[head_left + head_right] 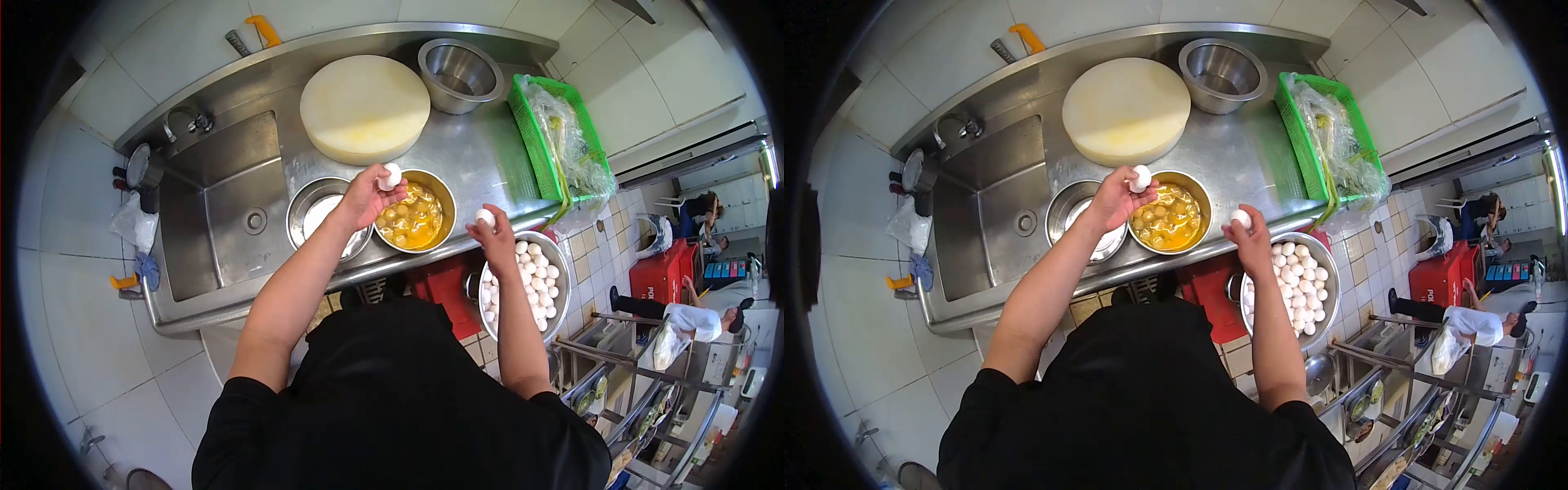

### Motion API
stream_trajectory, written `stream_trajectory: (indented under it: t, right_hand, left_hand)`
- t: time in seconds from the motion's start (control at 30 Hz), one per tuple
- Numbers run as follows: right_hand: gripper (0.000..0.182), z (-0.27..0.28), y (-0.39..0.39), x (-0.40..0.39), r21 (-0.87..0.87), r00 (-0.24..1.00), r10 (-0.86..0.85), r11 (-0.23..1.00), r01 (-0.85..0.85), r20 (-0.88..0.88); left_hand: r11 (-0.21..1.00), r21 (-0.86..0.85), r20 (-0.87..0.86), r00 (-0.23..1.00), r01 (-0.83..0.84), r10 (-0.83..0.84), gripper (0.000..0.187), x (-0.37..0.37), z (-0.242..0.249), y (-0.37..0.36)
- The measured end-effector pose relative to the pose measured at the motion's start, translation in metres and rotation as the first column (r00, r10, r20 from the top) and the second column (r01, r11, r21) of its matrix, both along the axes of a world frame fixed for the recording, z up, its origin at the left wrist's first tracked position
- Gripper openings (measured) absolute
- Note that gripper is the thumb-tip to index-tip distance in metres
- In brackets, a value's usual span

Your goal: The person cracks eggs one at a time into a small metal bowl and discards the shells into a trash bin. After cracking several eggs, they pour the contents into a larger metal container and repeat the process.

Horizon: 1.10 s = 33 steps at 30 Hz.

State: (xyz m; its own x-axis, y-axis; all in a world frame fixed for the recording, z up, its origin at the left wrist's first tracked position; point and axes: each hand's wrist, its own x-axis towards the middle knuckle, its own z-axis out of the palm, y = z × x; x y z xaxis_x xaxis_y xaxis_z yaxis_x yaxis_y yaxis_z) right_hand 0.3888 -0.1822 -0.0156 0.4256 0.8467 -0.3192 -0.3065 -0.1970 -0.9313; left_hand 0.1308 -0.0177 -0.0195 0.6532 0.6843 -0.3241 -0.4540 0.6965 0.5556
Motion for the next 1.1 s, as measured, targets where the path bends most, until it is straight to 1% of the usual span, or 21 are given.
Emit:
stream_trajectory:
  t: [0.03, 0.07, 0.1, 0.13, 0.23, 0.3, 0.33, 0.37, 0.4, 0.43, 0.47, 0.5, 0.53, 0.57, 0.6, 0.67, 0.73, 0.77, 0.9, 0.97, 1.1]
  right_hand:
    - [0.034, -0.008, -0.004, -0.004, -0.076, 0.965, 0.08, 0.995, -0.063, 0.248]
    - [0.038, -0.018, -0.008, -0.005, -0.164, 0.864, 0.17, 0.981, -0.103, 0.474]
    - [0.041, -0.049, -0.013, 0.001, -0.086, 0.504, 0.17, 0.979, -0.186, 0.847]
    - [0.041, -0.07, -0.022, 0.005, -0.166, 0.336, 0.249, 0.952, -0.256, 0.908]
    - [0.038, -0.073, -0.019, -0.006, -0.207, 0.338, 0.26, 0.961, -0.184, 0.904]
    - [0.039, -0.059, -0.014, -0.013, -0.023, 0.656, -0.002, 0.999, 0.03, 0.755]
    - [0.036, -0.058, -0.006, -0.013, 0.119, 0.659, -0.107, 0.992, 0.027, 0.745]
    - [0.035, -0.037, 0.0, -0.016, 0.014, 0.9, -0.054, 0.998, 0.054, 0.432]
    - [0.034, -0.012, 0.003, -0.022, -0.091, 0.998, -0.036, 0.995, 0.04, 0.044]
    - [0.034, -0.004, 0.007, -0.028, -0.089, 0.998, -0.043, 0.995, 0.047, 0.043]
    - [0.036, 0.001, 0.013, -0.035, -0.058, 0.997, 0.007, 0.998, -0.012, -0.081]
    - [0.038, 0.005, 0.019, -0.042, -0.019, 0.977, 0.066, 0.997, -0.071, -0.201]
    - [0.038, 0.009, 0.024, -0.047, -0.015, 0.978, 0.067, 0.997, -0.072, -0.198]
    - [0.037, 0.011, 0.028, -0.052, 0.022, 0.956, 0.135, 0.991, -0.134, -0.26]
    - [0.037, 0.018, 0.031, -0.059, 0.062, 0.926, 0.203, 0.979, -0.193, -0.318]
    - [0.038, 0.025, 0.034, -0.068, 0.065, 0.939, 0.225, 0.974, -0.215, -0.261]
    - [0.038, 0.019, 0.035, -0.067, 0.074, 0.925, 0.298, 0.955, -0.289, -0.237]
    - [0.038, 0.017, 0.036, -0.066, 0.075, 0.926, 0.294, 0.956, -0.284, -0.238]
    - [0.038, 0.008, 0.038, -0.064, 0.047, 0.904, 0.37, 0.928, -0.369, -0.212]
    - [0.037, 0.006, 0.039, -0.064, 0.039, 0.894, 0.403, 0.914, -0.403, -0.198]
    - [0.038, 0.01, 0.044, -0.054, -0.011, 0.841, 0.541, 0.841, -0.541, -0.031]
  left_hand:
    - [1.0, -0.024, -0.038, 0.999, -0.011, 0.01, 0.034, 0.002, 0.004, -0.001]
    - [0.999, -0.047, -0.076, 0.997, -0.023, 0.02, 0.033, 0.004, 0.006, -0.001]
    - [0.999, -0.047, -0.079, 0.997, -0.02, 0.016, 0.032, 0.006, 0.004, -0.002]
    - [0.999, -0.046, -0.078, 0.997, -0.015, 0.012, 0.032, 0.01, 0.001, -0.005]
    - [0.999, 0.016, -0.069, 0.997, 0.039, -0.038, 0.027, 0.014, 0.0, -0.008]
    - [0.999, 0.017, -0.019, 0.999, 0.039, -0.039, 0.022, 0.013, 0.012, -0.013]
    - [0.999, 0.022, 0.032, 0.998, 0.045, -0.045, 0.018, 0.015, 0.018, -0.015]
    - [0.998, 0.008, 0.076, 0.996, 0.056, -0.056, 0.018, 0.017, 0.021, -0.015]
    - [0.998, 0.008, 0.074, 0.995, 0.064, -0.065, 0.018, 0.02, 0.02, -0.016]
    - [0.992, 0.083, -0.011, 0.996, 0.094, -0.094, 0.022, 0.026, 0.018, -0.015]
    - [0.979, 0.158, -0.095, 0.989, 0.127, -0.113, 0.026, 0.032, 0.018, -0.015]
    - [0.956, 0.205, -0.286, 0.947, 0.21, -0.146, 0.028, 0.039, 0.03, -0.019]
    - [0.955, 0.21, -0.284, 0.948, 0.208, -0.144, 0.028, 0.043, 0.034, -0.021]
    - [0.784, 0.544, -0.449, 0.893, 0.299, -0.029, 0.029, 0.046, 0.036, -0.023]
    - [0.491, 0.764, -0.544, 0.827, 0.418, 0.143, 0.031, 0.048, 0.044, -0.026]
    - [0.452, 0.776, -0.565, 0.804, 0.44, 0.187, 0.035, 0.048, 0.05, -0.029]
    - [0.282, 0.831, -0.545, 0.805, 0.48, 0.234, 0.039, 0.047, 0.043, -0.025]
    - [0.233, 0.834, -0.548, 0.803, 0.5, 0.235, 0.039, 0.042, 0.05, -0.025]
    - [0.209, 0.815, -0.577, 0.788, 0.541, 0.213, 0.04, 0.034, 0.05, -0.023]
    - [0.246, 0.766, -0.642, 0.727, 0.594, 0.243, 0.039, 0.031, 0.051, -0.026]
    - [0.248, 0.807, -0.59, 0.747, 0.536, 0.305, 0.039, 0.031, 0.034, -0.026]
